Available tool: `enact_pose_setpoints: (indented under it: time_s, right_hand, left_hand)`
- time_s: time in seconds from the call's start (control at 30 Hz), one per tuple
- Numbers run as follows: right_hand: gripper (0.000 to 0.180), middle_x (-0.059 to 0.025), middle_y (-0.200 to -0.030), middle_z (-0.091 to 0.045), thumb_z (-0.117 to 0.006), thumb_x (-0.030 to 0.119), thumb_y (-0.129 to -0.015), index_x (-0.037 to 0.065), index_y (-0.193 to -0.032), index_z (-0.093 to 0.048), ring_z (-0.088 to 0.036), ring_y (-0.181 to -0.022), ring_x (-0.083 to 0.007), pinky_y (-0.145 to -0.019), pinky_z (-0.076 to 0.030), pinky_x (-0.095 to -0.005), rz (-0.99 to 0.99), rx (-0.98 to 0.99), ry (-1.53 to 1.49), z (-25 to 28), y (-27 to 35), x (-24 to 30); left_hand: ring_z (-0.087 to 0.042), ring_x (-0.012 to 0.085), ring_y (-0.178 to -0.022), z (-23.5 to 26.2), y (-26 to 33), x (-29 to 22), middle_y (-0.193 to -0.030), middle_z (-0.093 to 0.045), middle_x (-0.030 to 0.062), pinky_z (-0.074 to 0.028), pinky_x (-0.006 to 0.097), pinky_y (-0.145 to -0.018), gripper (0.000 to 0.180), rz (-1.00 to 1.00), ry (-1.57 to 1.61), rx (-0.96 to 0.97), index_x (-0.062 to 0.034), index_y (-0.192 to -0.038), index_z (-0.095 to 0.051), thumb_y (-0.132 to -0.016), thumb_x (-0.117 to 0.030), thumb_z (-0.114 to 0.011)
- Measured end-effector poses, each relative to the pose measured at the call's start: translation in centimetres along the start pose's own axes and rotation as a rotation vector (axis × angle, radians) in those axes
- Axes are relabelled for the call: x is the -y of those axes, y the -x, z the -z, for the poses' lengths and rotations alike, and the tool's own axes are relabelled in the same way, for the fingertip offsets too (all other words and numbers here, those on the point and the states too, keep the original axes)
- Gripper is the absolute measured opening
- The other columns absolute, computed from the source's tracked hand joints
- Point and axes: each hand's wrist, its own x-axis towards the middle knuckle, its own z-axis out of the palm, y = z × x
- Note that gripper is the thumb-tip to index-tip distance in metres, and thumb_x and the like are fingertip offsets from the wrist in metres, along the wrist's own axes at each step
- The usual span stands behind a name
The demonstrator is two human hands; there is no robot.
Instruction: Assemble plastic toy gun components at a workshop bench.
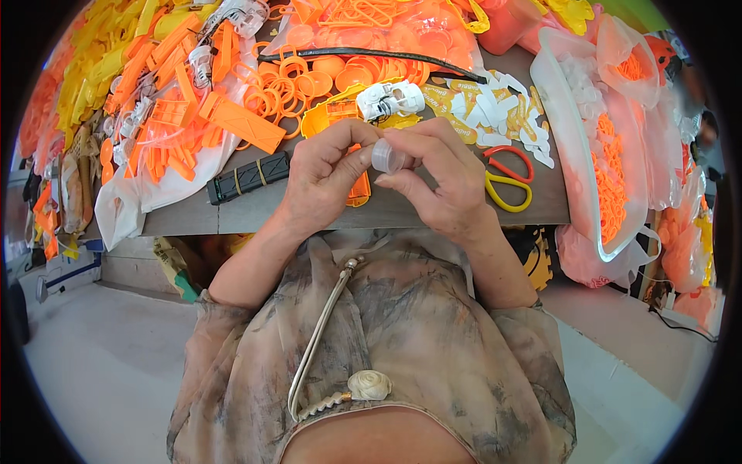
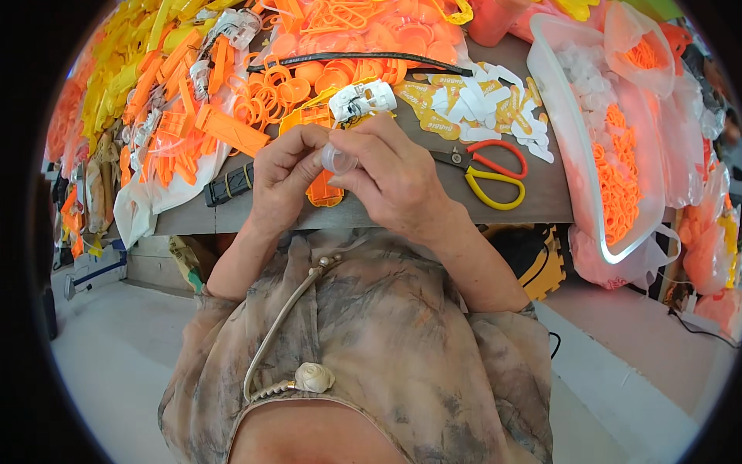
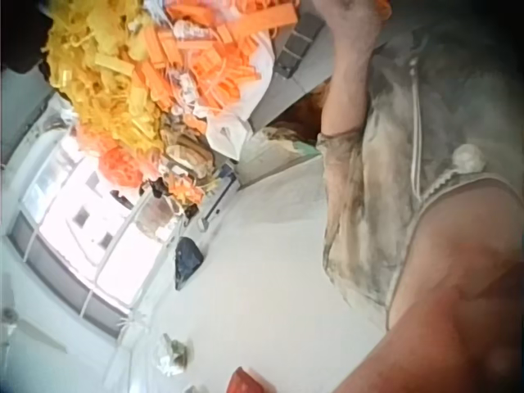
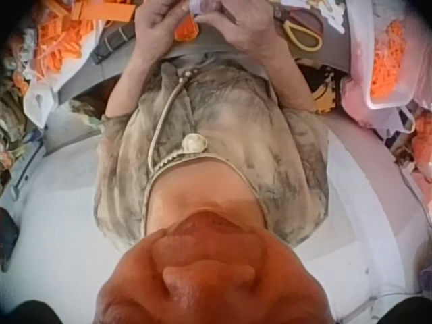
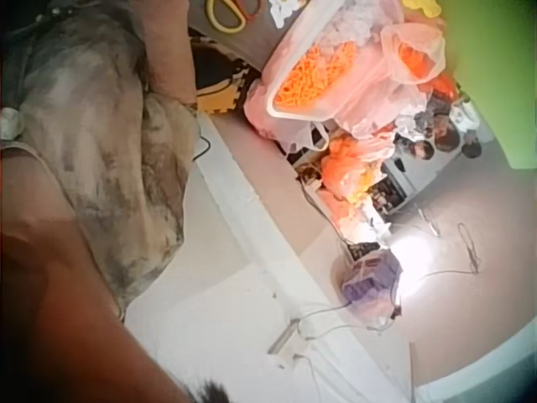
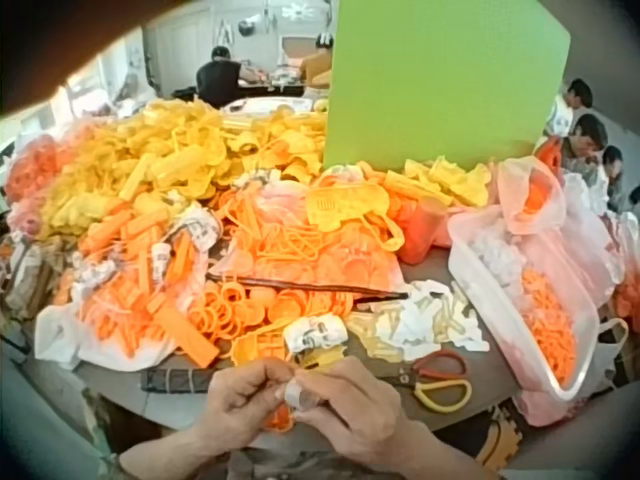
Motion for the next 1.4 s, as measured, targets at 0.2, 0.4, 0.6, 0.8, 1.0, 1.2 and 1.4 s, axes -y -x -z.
enact_pose_setpoints:
  time_s: [0.2,0.4,0.6,0.8,1.0,1.2,1.4]
  right_hand:
    - [0.045,-0.0091,-0.097,-0.06,-0.076,0.0,-0.069,0.001,-0.111,-0.059,-0.06,-0.077,-0.0164,-0.061,-0.051,-0.0256,-0.031,0.01,-0.002,0.9,-0.2,0.0]
    - [0.049,-0.0091,-0.103,-0.061,-0.071,-0.003,-0.073,0.002,-0.119,-0.053,-0.06,-0.081,-0.0152,-0.068,-0.051,-0.0265,-0.155,0.009,-0.024,0.8,0.8,0.4]
    - [0.036,-0.0098,-0.106,-0.061,-0.065,-0.006,-0.077,0.0,-0.112,-0.057,-0.06,-0.086,-0.016,-0.074,-0.049,-0.0273,-0.293,0.016,-0.286,0.9,1.5,0.4]
    - [0.014,-0.0099,-0.101,-0.062,-0.062,-0.008,-0.08,-0.003,-0.092,-0.063,-0.06,-0.088,-0.0166,-0.075,-0.049,-0.0266,-0.477,-0.036,-0.267,-0.9,3.7,1.2]
    - [0.01,-0.0117,-0.1,-0.062,-0.062,-0.007,-0.079,-0.003,-0.089,-0.061,-0.06,-0.088,-0.0177,-0.076,-0.048,-0.0261,-0.386,-0.128,-0.16,-2.0,4.9,0.9]
    - [0.009,-0.0109,-0.104,-0.06,-0.058,-0.006,-0.081,-0.002,-0.088,-0.06,-0.059,-0.09,-0.018,-0.078,-0.047,-0.0267,-0.404,-0.22,-0.076,1.2,5.0,-0.2]
    - [0.014,-0.011,-0.106,-0.06,-0.053,0.01,-0.092,-0.002,-0.095,-0.06,-0.059,-0.091,-0.0192,-0.079,-0.05,-0.0288,-0.692,-0.298,-0.547,3.6,5.3,-2.0]
  left_hand:
    - [-0.057,0.0101,-0.087,0.3,-0.7,-0.9,-0.093,-0.064,0.0054,-0.047,0.025,-0.078,0.016,0.109,0.022,0.078,0.0021,-0.102,-0.06,-0.087,-0.001,-0.056]
    - [-0.061,0.0149,-0.098,-0.2,-0.6,-2.2,-0.102,-0.066,0.0087,-0.048,0.028,-0.085,0.038,-0.048,-0.045,0.053,0.0007,-0.112,-0.062,-0.076,-0.005,-0.073]
    - [-0.062,0.0207,-0.093,0.2,-0.3,-0.5,-0.099,-0.065,0.0106,-0.05,0.031,-0.08,0.047,-0.141,-0.233,0.004,-0.0017,-0.109,-0.064,-0.066,-0.01,-0.082]
    - [-0.056,0.0281,-0.079,-0.8,0.2,-0.3,-0.087,-0.058,0.0099,-0.045,0.038,-0.073,0.041,-0.549,-0.677,0.092,0.0004,-0.095,-0.061,-0.057,-0.007,-0.077]
    - [-0.055,0.0283,-0.08,-1.4,0.6,0.6,-0.089,-0.058,0.0113,-0.044,0.038,-0.073,0.038,-0.587,-0.737,0.141,0.0003,-0.095,-0.059,-0.06,-0.002,-0.073]
    - [-0.056,0.0273,-0.08,0.1,-2.9,0.1,-0.084,-0.059,0.0102,-0.043,0.039,-0.074,0.034,-0.621,-0.845,0.128,-0.0013,-0.093,-0.059,-0.062,-0.004,-0.073]
    - [-0.058,0.0253,-0.085,0.7,-5.1,1.1,-0.087,-0.063,0.0078,-0.042,0.037,-0.08,0.037,-0.468,-0.737,0.149,-0.0048,-0.097,-0.063,-0.063,-0.009,-0.078]
